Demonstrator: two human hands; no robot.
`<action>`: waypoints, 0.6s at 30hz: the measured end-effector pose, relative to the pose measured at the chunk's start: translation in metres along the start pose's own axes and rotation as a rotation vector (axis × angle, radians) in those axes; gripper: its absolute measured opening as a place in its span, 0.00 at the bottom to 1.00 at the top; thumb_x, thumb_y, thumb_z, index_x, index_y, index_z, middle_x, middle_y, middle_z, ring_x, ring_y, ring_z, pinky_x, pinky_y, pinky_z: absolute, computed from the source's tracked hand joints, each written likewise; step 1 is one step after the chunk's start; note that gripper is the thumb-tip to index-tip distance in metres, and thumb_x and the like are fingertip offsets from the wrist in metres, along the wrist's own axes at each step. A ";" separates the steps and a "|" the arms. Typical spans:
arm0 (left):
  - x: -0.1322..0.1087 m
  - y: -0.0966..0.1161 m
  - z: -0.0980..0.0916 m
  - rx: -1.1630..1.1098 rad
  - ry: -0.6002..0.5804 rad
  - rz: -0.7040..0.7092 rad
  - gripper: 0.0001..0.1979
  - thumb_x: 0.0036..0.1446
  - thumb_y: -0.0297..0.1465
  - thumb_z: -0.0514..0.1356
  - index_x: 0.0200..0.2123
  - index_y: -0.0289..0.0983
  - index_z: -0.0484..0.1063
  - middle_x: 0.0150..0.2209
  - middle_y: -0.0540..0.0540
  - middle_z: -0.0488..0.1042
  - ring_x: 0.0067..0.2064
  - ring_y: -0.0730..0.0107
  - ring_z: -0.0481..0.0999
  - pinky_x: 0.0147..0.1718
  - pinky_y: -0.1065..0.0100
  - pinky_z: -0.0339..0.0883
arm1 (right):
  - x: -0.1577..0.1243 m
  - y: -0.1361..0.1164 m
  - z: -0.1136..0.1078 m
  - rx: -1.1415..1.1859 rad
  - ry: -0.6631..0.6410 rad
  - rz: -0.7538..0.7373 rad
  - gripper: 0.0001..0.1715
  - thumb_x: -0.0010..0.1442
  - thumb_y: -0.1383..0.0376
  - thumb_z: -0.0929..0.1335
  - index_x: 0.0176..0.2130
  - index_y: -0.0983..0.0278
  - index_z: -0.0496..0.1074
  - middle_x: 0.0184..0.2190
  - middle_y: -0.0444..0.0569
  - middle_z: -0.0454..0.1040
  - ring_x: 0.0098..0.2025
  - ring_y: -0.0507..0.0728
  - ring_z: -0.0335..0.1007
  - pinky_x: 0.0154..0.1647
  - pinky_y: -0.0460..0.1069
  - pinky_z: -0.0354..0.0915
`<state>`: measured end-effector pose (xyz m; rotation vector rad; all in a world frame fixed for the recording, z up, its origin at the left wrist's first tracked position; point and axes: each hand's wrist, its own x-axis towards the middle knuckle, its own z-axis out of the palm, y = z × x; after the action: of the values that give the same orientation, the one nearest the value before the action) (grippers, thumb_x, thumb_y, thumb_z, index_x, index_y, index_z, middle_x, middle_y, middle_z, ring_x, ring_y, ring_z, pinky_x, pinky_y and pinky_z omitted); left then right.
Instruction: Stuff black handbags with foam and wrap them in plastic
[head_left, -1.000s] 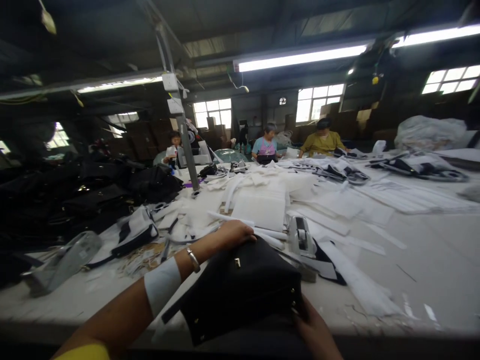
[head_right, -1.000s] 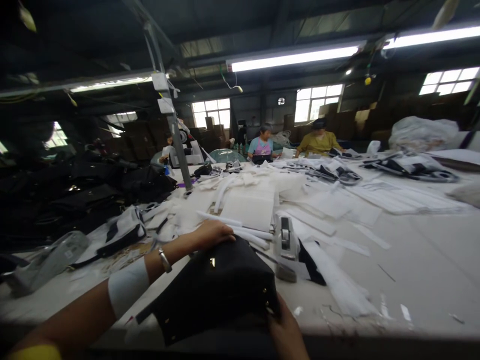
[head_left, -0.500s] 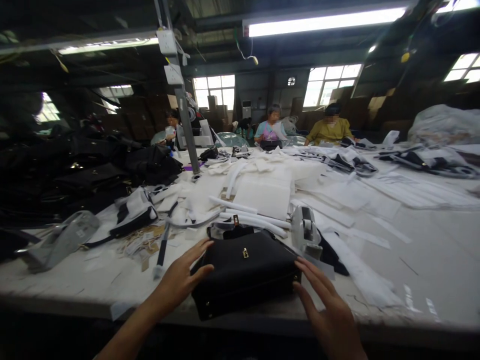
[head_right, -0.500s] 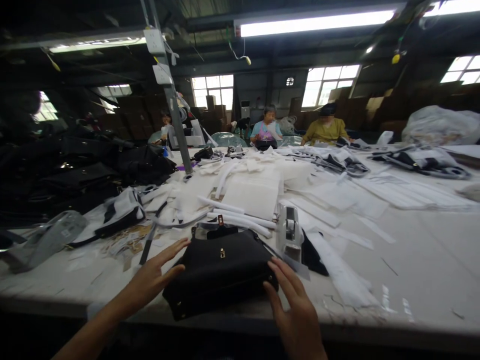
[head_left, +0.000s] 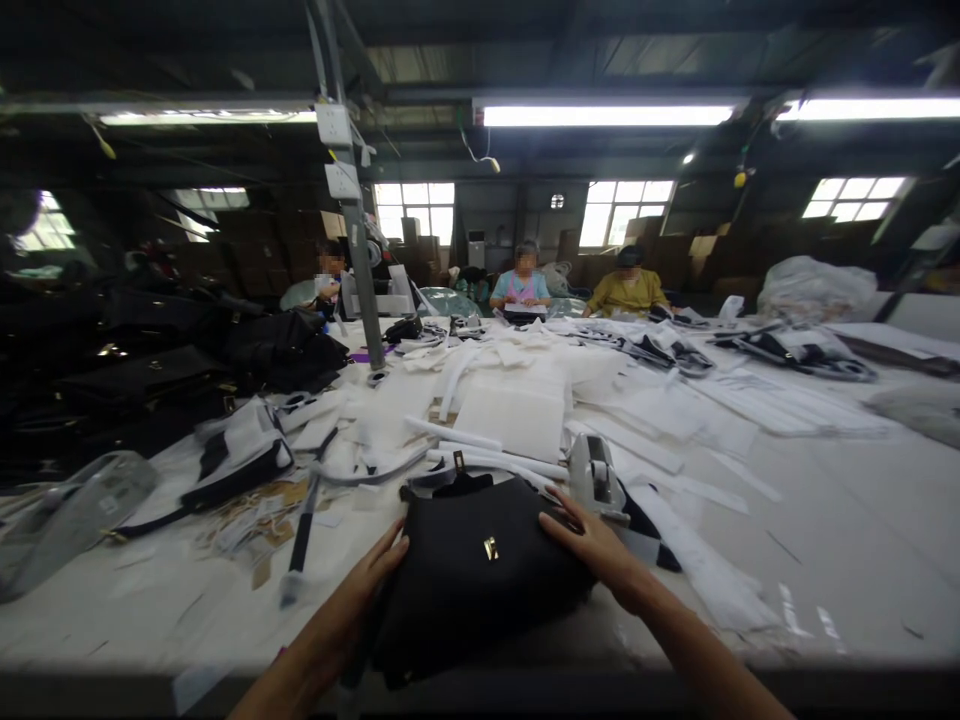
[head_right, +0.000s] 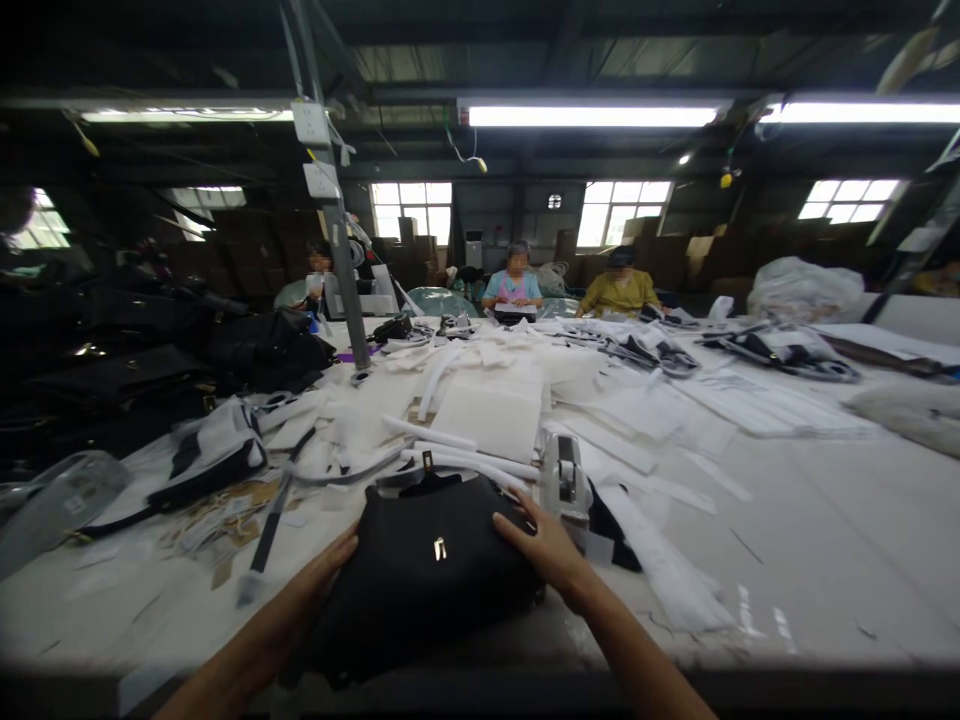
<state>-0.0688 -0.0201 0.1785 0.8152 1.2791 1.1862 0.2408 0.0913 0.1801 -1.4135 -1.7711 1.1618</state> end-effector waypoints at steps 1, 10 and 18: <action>-0.002 0.001 -0.001 0.060 -0.006 0.062 0.33 0.57 0.48 0.61 0.62 0.41 0.64 0.66 0.45 0.60 0.67 0.54 0.57 0.66 0.56 0.48 | -0.008 -0.002 0.000 0.089 0.025 -0.050 0.42 0.58 0.45 0.69 0.65 0.57 0.60 0.57 0.55 0.72 0.59 0.66 0.68 0.61 0.62 0.62; -0.029 -0.028 -0.025 0.539 0.380 0.516 0.43 0.46 0.46 0.68 0.65 0.53 0.56 0.61 0.49 0.68 0.63 0.44 0.64 0.62 0.44 0.57 | -0.050 0.019 0.025 -0.053 0.364 -0.674 0.40 0.60 0.61 0.71 0.66 0.56 0.55 0.59 0.54 0.68 0.54 0.63 0.71 0.59 0.60 0.66; -0.034 -0.063 -0.036 0.906 0.375 0.526 0.31 0.53 0.46 0.64 0.59 0.51 0.65 0.49 0.49 0.78 0.54 0.47 0.75 0.52 0.51 0.72 | -0.047 0.009 0.041 -0.180 0.619 -0.586 0.27 0.64 0.60 0.67 0.61 0.60 0.63 0.55 0.56 0.70 0.59 0.65 0.66 0.60 0.61 0.64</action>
<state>-0.0874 -0.0734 0.1220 1.7227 2.0408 1.1725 0.2228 0.0360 0.1570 -1.0659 -1.6704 0.2258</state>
